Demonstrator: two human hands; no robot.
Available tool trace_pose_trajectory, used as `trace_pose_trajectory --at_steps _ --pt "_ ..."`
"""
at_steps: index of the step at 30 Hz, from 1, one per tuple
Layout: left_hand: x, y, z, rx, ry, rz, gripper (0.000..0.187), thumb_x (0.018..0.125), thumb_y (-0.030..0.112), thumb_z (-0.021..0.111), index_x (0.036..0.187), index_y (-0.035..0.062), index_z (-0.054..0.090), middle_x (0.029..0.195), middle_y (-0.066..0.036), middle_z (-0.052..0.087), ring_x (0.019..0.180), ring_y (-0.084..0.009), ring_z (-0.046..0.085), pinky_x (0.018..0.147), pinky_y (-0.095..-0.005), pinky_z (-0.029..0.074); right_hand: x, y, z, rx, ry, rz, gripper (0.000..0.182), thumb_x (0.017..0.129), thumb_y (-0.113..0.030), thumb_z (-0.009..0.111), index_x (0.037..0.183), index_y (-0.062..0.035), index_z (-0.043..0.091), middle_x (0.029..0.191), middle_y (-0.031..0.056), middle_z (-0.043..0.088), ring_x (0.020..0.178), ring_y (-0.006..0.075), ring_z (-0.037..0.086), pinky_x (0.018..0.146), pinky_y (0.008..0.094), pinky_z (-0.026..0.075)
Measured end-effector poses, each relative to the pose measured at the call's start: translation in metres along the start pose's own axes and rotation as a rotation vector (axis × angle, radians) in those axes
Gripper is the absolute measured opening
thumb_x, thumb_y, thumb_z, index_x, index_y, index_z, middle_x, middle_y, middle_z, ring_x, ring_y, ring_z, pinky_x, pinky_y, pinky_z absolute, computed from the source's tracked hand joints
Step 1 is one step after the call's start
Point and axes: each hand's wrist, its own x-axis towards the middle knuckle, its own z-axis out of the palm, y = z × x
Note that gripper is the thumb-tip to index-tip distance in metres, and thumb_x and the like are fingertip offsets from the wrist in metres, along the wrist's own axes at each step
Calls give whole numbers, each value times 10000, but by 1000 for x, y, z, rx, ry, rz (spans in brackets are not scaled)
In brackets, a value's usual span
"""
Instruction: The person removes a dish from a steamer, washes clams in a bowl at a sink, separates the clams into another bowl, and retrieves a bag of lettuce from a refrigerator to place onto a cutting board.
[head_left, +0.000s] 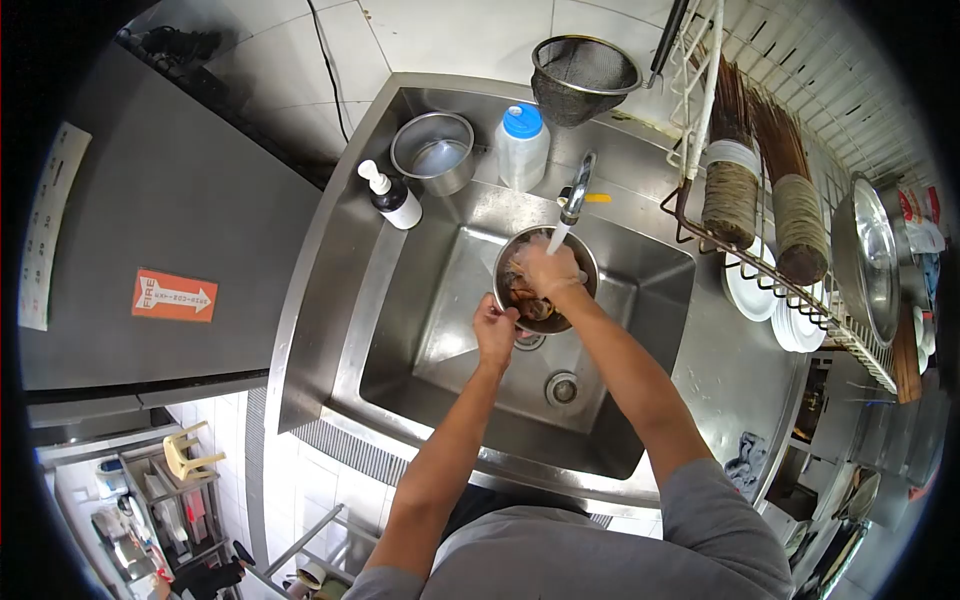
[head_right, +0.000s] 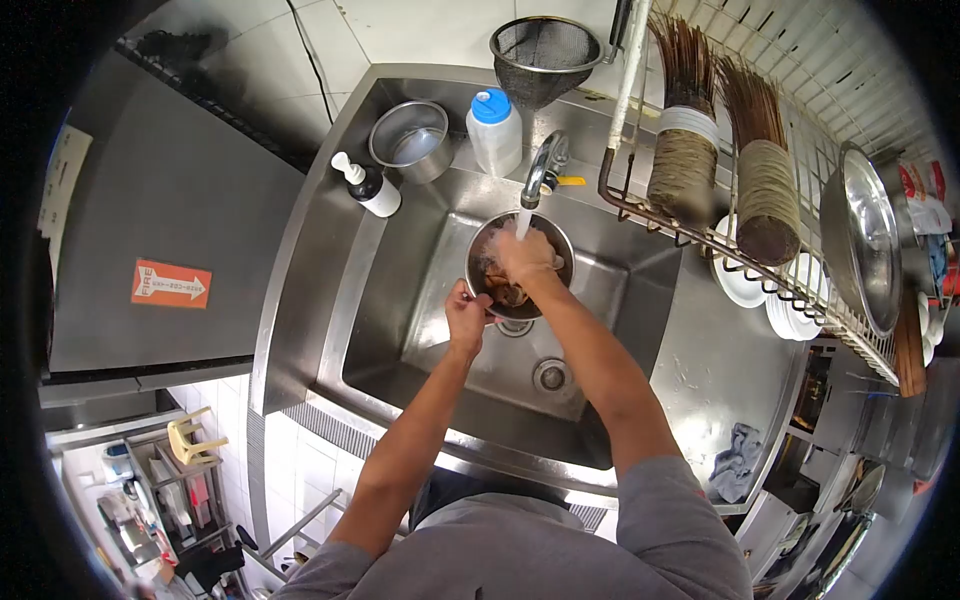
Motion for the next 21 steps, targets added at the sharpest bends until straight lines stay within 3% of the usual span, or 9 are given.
trace_pose_trajectory --at_steps 2,4,8,10,11,13,14,16,21 --pt "2 0 0 -3 2 4 168 785 -73 547 798 72 463 755 -83 621 621 -195 677 463 -338 605 -3 -1 -4 187 3 158 259 900 -235 547 1055 -71 674 1094 264 667 991 451 658 874 497 538" --pt "3 -2 0 -8 5 5 173 788 -72 551 799 75 460 756 -80 619 618 -193 675 458 -335 603 -1 13 1 -234 39 -319 246 903 -222 533 1009 -40 660 1025 264 679 964 452 661 854 499 541" --pt "6 -6 3 -5 -6 -2 187 788 -71 555 790 79 444 773 -72 603 613 -188 662 459 -335 609 0 18 5 -222 64 -262 254 901 -222 532 945 -2 649 938 258 688 920 437 677 823 505 544" --pt "6 -7 6 -21 2 -2 193 786 -71 557 783 81 438 774 -69 594 604 -183 652 460 -336 610 3 20 8 -354 -11 -226 212 889 -277 603 1015 -137 698 1049 175 676 936 415 663 817 511 545" --pt "7 -7 7 -11 0 -7 202 786 -74 557 772 81 427 754 -48 559 599 -149 613 459 -333 609 4 22 9 -355 -13 -228 212 889 -277 603 1015 -137 698 1049 175 676 936 415 663 817 511 545" --pt "6 -5 8 -1 -2 -14 211 786 -76 556 760 80 416 735 -26 524 594 -116 573 458 -331 608 3 23 5 -121 -21 43 248 912 -313 592 1015 -110 690 1034 189 685 921 401 668 811 489 546" --pt "6 -4 9 3 -2 -14 211 784 -76 559 761 80 418 738 -27 523 596 -116 569 460 -332 609 2 25 2 -122 -21 44 248 912 -313 592 1015 -110 690 1034 189 685 921 401 668 811 489 546" --pt "8 -4 11 3 0 -14 211 783 -75 561 762 80 419 741 -28 522 598 -116 564 463 -334 610 0 28 -8 -107 70 -222 251 920 -287 605 1031 -85 703 992 202 694 897 383 677 797 456 545" --pt "10 -5 8 13 10 -54 186 775 -73 554 782 77 444 752 -61 568 608 -165 619 453 -343 599 -14 30 -49 196 232 -375 218 876 -178 667 1035 -40 725 924 190 699 834 380 679 757 435 533"
